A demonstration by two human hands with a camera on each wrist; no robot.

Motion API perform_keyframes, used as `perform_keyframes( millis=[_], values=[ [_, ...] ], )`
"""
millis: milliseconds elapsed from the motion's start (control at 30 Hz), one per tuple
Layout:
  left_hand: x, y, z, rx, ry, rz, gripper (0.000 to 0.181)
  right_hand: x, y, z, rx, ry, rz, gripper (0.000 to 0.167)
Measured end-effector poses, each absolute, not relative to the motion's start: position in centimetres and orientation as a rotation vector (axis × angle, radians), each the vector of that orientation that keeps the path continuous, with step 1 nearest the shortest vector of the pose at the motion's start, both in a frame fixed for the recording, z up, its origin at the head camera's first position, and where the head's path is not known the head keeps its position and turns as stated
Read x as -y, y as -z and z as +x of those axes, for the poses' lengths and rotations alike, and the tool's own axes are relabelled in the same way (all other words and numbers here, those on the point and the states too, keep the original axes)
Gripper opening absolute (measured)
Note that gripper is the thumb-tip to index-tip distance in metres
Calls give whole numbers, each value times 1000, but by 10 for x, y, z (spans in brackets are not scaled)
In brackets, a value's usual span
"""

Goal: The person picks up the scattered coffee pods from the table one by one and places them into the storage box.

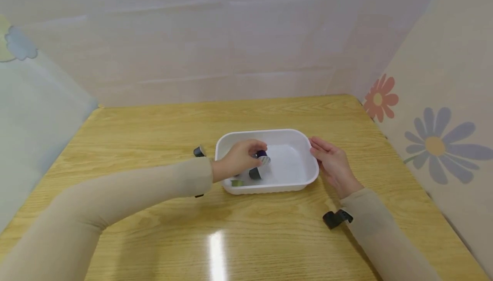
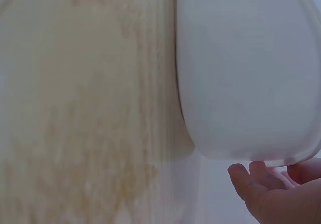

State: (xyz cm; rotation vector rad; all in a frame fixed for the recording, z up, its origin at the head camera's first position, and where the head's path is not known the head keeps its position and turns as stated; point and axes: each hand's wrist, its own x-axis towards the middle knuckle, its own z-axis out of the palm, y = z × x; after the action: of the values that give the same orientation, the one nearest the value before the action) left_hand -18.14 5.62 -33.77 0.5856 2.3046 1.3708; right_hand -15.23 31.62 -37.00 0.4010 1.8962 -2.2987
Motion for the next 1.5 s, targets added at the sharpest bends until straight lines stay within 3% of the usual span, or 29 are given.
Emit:
perform_keyframes(
  millis=[767, 1267, 1333, 1500],
  values=[
    [-62, 354, -189, -2326, -1286, 601, 43, -311, 367, -153, -1848, 2338, 393, 75],
    [-38, 347, -194, -2325, -1382, 549, 41, -311, 367, -153, -1849, 2341, 379, 73],
    [-33, 347, -195, -2320, -1400, 536, 40, -312, 368, -153, -1828, 2363, 376, 71],
    [-21, 345, -190, -2250, -1492, 463, 38, -314, 369, -153, -1793, 2408, 351, 37]
  ],
)
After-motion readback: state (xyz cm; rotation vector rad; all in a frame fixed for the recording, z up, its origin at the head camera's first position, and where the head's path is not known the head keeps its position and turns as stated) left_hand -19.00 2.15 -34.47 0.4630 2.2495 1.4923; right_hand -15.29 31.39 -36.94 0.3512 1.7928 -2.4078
